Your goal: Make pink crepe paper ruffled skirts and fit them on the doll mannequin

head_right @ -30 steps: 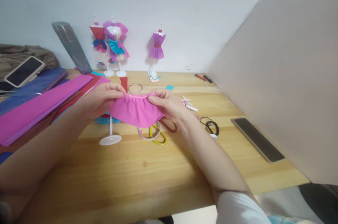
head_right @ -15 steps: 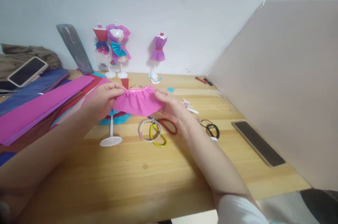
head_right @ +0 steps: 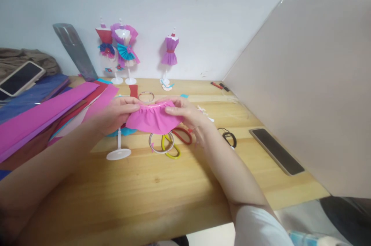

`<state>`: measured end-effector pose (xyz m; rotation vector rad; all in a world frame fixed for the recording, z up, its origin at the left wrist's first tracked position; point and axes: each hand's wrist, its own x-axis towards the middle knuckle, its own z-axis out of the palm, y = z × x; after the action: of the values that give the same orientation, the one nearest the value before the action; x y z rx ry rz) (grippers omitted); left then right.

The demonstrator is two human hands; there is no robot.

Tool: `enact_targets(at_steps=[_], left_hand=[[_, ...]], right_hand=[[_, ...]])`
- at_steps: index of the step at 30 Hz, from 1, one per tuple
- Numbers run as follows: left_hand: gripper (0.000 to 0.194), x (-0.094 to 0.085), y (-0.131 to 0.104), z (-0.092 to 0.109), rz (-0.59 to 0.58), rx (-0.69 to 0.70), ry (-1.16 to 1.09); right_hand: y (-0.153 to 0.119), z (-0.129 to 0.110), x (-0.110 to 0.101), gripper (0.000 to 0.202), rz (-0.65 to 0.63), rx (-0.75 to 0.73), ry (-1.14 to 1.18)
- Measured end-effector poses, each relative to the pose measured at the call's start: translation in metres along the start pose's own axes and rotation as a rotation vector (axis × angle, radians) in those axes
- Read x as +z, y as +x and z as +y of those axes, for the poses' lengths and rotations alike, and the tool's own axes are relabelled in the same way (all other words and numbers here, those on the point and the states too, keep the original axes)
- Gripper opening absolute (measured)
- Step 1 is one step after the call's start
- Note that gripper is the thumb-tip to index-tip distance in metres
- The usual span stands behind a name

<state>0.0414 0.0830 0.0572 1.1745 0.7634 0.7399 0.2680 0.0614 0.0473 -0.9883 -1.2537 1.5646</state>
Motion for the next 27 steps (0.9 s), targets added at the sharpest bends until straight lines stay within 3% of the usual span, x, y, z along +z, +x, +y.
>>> enact_targets(at_steps=[7,14,20,22,25,27], left_hand=[[0.017,0.001,0.003,-0.007,-0.075,-0.036,0.014],[0.036,-0.001,0.007,-0.017,-0.241,0.069,0.056],[0.049,-0.016,0.011,-0.013,-0.540,0.170,0.155],[0.048,-0.018,0.008,-0.005,-0.497,0.201,0.240],[0.044,-0.013,-0.001,0.007,-0.242,0.214,0.471],[0.043,-0.004,-0.007,0.012,-0.132,0.177,0.601]], right_hand=[[0.003,0.004,0.000,0.024,0.115,-0.025,-0.047],[0.003,0.004,-0.002,0.022,0.114,0.003,0.000],[0.003,0.003,-0.005,0.023,0.126,-0.033,-0.044],[0.000,0.001,-0.002,0.025,0.125,-0.034,-0.098],[-0.007,-0.004,0.011,0.025,0.060,-0.020,-0.251],[-0.012,-0.005,0.022,0.022,0.038,-0.046,-0.374]])
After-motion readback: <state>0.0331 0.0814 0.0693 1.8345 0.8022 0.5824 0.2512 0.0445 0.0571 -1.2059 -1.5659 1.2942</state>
